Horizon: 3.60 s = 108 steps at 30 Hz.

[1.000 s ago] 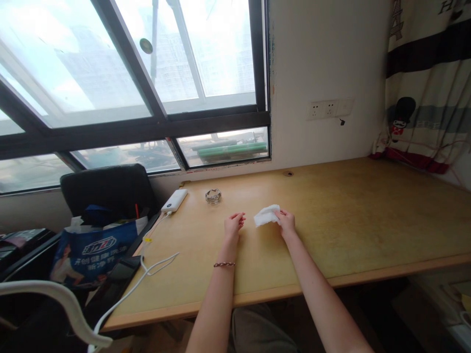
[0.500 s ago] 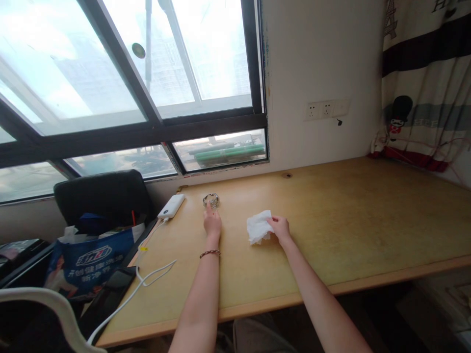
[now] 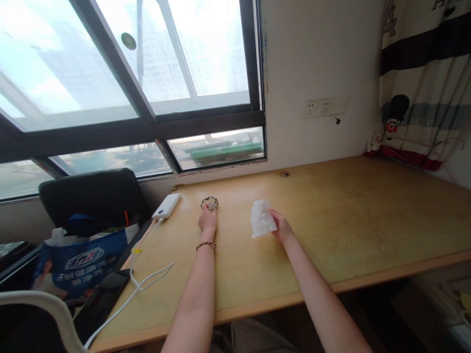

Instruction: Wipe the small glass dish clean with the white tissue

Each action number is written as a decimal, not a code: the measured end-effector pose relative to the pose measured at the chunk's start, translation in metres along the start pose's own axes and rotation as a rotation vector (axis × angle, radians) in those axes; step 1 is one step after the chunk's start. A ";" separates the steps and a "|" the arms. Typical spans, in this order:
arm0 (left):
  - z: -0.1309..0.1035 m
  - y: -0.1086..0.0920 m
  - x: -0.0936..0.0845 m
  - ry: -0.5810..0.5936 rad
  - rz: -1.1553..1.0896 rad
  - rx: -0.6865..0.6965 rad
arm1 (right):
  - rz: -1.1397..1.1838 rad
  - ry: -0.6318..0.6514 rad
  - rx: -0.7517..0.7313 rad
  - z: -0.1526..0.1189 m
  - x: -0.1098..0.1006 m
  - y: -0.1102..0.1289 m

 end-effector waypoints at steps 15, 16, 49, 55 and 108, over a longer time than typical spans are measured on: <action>-0.101 -0.082 -0.026 -0.025 -0.434 0.404 | 0.165 -0.309 -0.126 0.004 -0.027 0.008; -0.113 -0.092 -0.025 -0.009 -0.454 0.429 | 0.213 -0.252 -0.108 0.004 -0.022 0.008; -0.176 -0.124 -0.013 0.145 -0.262 0.785 | -0.273 -0.175 -0.072 -0.006 -0.004 -0.015; -0.173 -0.127 -0.023 0.198 -0.677 0.684 | -0.572 -0.494 -0.238 -0.010 -0.030 0.001; -0.152 -0.087 0.023 0.433 -1.359 -0.157 | -1.001 -0.071 -0.128 -0.011 0.006 -0.010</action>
Point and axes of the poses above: each hand's wrist, its own z-axis towards the middle knuckle, its own x-axis out of the palm, y = z × x, the point moved 7 cm from there along z, towards the middle knuckle, and after that the axes turned 5 degrees about -z, right-handed, at the moved point
